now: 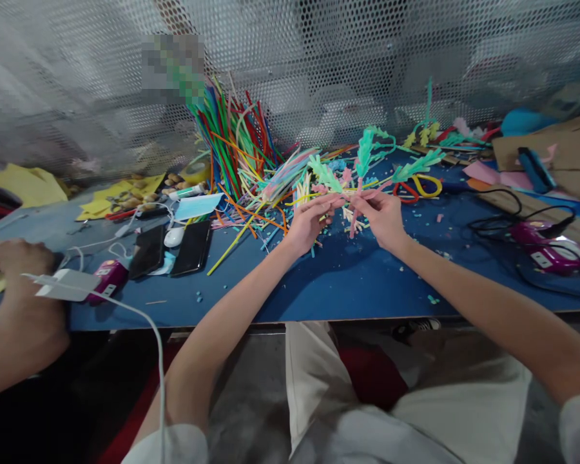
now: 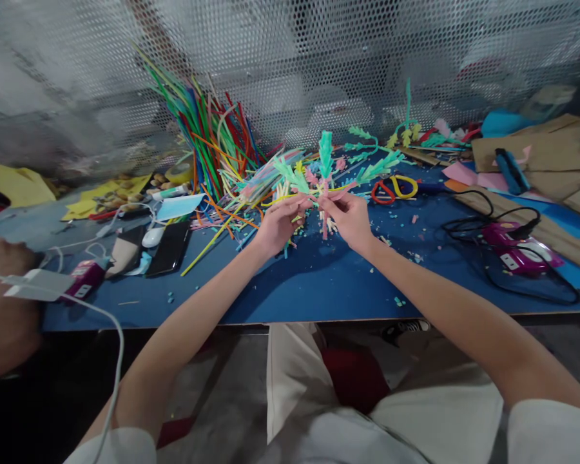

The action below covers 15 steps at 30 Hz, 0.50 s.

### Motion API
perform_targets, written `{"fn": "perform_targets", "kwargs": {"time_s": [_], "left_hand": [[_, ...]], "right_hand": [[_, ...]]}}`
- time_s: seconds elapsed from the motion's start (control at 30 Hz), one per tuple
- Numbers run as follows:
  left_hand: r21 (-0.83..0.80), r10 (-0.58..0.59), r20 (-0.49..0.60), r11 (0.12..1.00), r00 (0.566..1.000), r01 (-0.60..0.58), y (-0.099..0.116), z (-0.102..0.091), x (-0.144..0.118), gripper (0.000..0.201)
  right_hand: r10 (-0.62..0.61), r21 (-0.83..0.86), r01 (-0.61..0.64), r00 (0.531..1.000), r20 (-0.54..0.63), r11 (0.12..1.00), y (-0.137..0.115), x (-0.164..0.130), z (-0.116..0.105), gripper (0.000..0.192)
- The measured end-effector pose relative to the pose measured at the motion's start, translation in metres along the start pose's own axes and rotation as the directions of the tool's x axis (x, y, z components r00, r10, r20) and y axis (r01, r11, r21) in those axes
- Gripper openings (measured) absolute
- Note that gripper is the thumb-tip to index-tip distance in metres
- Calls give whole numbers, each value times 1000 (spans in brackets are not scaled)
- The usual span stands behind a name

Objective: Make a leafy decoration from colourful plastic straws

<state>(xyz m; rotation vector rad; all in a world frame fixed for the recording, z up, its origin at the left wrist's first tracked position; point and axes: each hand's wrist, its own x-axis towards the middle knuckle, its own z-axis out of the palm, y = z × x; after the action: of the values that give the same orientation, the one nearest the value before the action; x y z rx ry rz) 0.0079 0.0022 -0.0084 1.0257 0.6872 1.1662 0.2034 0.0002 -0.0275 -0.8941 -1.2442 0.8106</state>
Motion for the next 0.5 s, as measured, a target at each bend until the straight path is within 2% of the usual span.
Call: {"fn": "perform_targets", "kwargs": {"time_s": [0.17,0.3,0.37,0.5], "left_hand": [[-70,16,20,997,1000,-14,1,3,-4,34],[-38,24,44,999,999,-22,-3,1,-3,36],[39,69,48,997,996,-71,-7,0,-1,40],[144,187,57,970,981,-193,-11,1,1,43]], "right_hand": [[130,209,-148,987,97,967,-9,0,5,50],[240,381,-300,951,197,875,-19,-2,5,49],[306,429,-397,914,268,811,-23,-3,5,46],[385,421,-566,811,441,709,-26,-8,5,42]]}}
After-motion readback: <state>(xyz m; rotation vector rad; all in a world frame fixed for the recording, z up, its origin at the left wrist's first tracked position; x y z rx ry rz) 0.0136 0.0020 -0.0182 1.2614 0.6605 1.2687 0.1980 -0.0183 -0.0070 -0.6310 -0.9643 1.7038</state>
